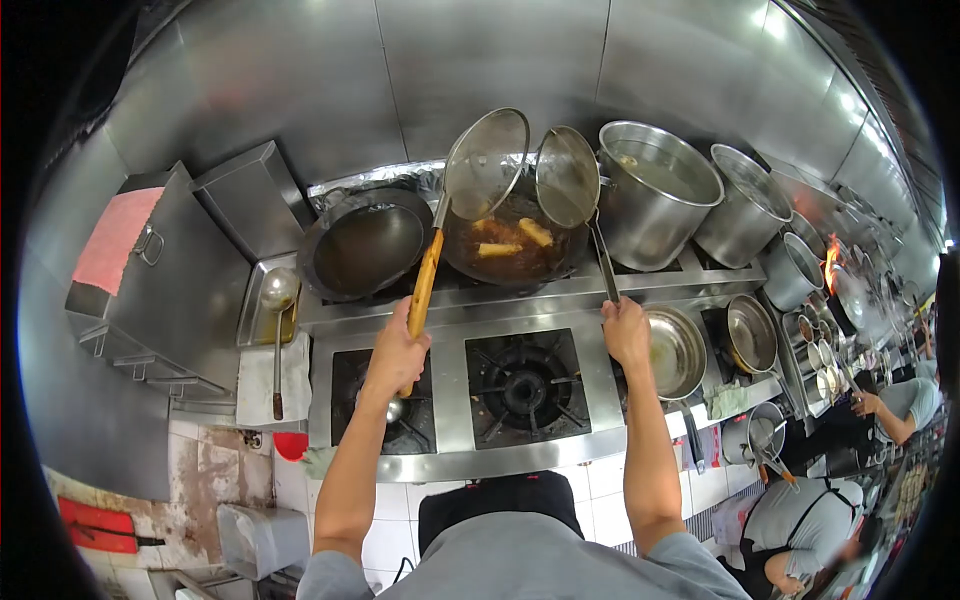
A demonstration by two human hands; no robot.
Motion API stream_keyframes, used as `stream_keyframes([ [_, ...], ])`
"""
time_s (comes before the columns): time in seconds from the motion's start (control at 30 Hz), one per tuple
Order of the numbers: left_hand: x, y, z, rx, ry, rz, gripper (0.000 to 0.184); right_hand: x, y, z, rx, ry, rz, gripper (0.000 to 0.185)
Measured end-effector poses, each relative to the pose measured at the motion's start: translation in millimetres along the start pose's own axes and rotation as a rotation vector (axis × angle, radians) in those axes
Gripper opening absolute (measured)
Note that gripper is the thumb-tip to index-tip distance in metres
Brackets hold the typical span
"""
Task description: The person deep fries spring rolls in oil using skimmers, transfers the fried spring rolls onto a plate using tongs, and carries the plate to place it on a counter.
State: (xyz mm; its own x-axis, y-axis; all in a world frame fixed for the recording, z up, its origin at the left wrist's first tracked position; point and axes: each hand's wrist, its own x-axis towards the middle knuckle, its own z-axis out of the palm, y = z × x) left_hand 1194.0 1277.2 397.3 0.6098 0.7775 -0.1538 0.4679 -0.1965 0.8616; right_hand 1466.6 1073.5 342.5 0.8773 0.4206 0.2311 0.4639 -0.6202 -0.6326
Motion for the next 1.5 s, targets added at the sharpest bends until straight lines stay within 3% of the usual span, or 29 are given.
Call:
stream_keyframes([
  [0.67,8,-28,30,0.016,0.065,0.071,0.061,28,21,4,-0.143,-0.013,-0.003,0.029],
  [0.83,14,-34,15,0.022,0.003,0.016,0.061,18,9,10,-0.164,0.053,-0.012,0.029],
  [1.43,45,-70,-45,0.050,-0.138,0.173,0.063,-65,-71,34,-0.187,0.183,0.068,0.029],
  [1.5,45,-68,-40,0.058,-0.135,0.188,0.063,-75,-80,41,0.044,0.151,0.140,0.029],
])
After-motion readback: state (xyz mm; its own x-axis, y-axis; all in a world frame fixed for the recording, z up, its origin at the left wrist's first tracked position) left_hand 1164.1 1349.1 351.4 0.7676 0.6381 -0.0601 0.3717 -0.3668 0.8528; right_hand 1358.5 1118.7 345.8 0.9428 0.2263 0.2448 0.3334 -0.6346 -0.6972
